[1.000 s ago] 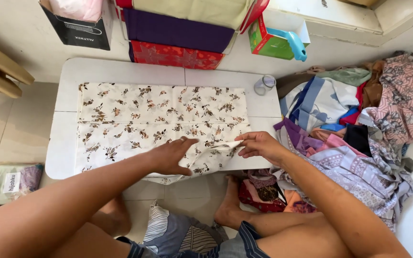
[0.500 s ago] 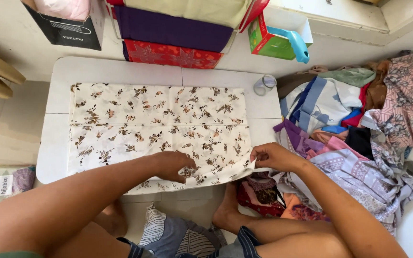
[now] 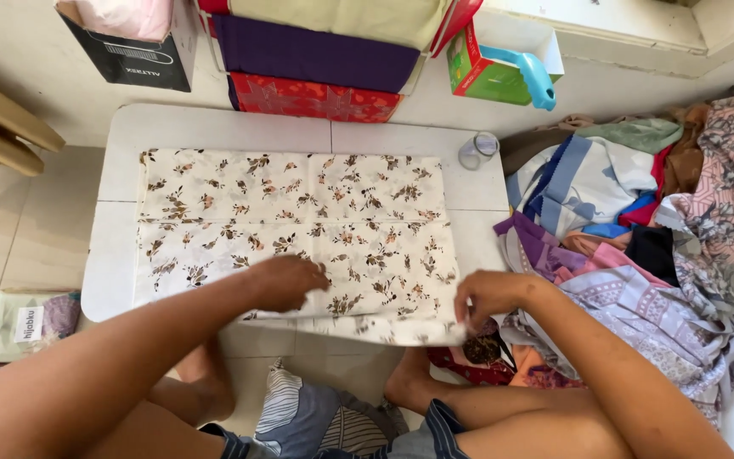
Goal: Using a lint roller to clean a piece of floral fabric and then folding it neatly on a small table.
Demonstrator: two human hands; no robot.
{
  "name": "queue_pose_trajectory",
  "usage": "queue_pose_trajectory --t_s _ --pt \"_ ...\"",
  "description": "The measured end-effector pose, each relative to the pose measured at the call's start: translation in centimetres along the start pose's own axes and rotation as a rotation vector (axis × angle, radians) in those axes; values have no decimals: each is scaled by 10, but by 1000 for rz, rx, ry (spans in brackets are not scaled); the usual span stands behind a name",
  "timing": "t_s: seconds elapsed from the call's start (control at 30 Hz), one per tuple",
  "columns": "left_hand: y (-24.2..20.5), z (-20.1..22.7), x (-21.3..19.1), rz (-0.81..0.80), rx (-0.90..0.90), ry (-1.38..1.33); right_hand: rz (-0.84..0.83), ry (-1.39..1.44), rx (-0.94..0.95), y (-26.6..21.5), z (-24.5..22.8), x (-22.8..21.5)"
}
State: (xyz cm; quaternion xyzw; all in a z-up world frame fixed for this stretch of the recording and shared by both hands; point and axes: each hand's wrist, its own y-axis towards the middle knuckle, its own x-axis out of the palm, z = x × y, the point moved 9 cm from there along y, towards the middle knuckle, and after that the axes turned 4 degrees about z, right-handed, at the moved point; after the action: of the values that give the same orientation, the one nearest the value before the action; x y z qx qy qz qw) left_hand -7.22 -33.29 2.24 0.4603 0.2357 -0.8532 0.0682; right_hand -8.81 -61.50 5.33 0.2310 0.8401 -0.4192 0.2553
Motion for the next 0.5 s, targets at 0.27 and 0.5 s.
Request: queue_pose_trajectory --t_s 0.27,0.5 --pt "-93 -145 -97 222 -579 218 270 -91 211 30 54 -63" --pt "-117 -248 -118 227 -739 348 347 -524 325 115 49 -146"
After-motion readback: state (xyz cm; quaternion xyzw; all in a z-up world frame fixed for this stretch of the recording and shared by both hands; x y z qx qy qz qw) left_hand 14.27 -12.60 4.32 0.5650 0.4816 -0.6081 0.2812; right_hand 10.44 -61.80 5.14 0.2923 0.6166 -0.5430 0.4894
